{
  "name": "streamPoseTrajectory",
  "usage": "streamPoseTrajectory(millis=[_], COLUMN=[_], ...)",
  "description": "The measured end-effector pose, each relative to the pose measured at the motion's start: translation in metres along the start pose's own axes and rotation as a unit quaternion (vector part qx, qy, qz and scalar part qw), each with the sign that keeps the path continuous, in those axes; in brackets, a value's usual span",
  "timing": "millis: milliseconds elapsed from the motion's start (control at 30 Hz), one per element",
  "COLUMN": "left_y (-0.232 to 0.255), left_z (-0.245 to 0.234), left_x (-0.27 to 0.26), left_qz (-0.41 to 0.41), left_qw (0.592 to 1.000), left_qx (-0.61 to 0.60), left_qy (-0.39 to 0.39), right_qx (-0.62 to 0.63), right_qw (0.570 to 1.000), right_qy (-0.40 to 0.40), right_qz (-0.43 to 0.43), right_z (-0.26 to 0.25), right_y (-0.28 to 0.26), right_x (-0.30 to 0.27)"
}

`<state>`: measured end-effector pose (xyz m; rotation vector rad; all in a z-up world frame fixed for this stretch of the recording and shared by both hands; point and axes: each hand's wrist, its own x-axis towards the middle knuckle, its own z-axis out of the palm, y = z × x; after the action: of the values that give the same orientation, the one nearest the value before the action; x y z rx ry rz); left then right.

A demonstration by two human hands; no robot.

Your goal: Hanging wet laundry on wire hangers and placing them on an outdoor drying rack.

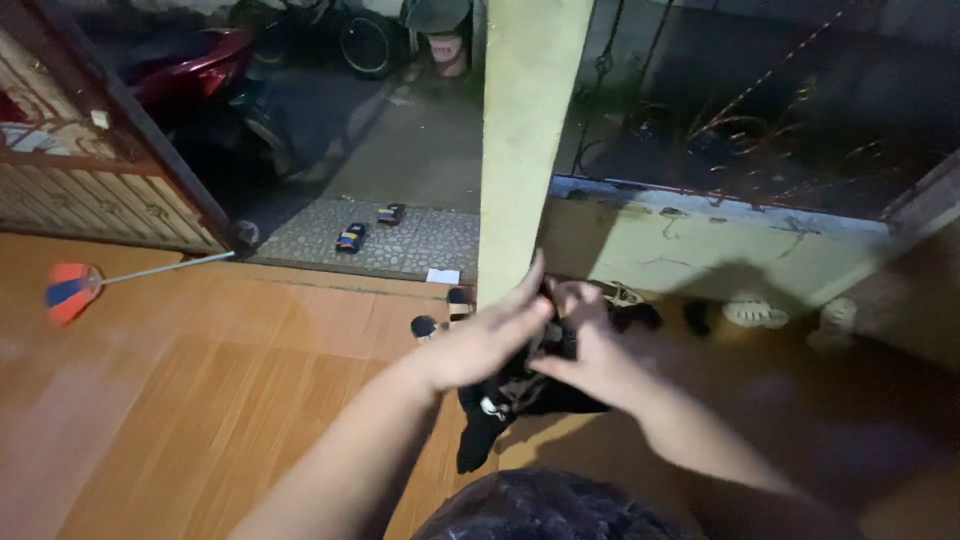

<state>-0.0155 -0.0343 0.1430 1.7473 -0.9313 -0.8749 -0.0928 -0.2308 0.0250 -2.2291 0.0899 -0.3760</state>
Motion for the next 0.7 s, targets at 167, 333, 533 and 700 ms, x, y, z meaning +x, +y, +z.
streamPoseTrajectory(millis=[167,333,533,700], left_y=[0.006,-0.038,-0.203,-0.315], left_z=[0.024,-0.028,-0.001,0.060], left_x=[0.027,0.037,0.044,0.034], left_qz=[0.206,0.101,-0.132,-0.318], left_qw=[0.974,0.971,0.940,0.913], left_qx=[-0.006,-0.082,-0.033,0.003], left_qy=[-0.095,0.200,0.314,0.254], right_qx=[0.219,0.142,0.140,0.053], right_qw=[0.973,0.930,0.893,0.883], right_qy=[0.009,0.204,0.176,-0.030], right_qz=[-0.070,0.271,0.391,0.466], right_z=[0.100,0.002,0.006,0.056], right_y=[0.214,0.212,0.303,0.337], right_x=[0.048,0.008,-0.054,-0.072])
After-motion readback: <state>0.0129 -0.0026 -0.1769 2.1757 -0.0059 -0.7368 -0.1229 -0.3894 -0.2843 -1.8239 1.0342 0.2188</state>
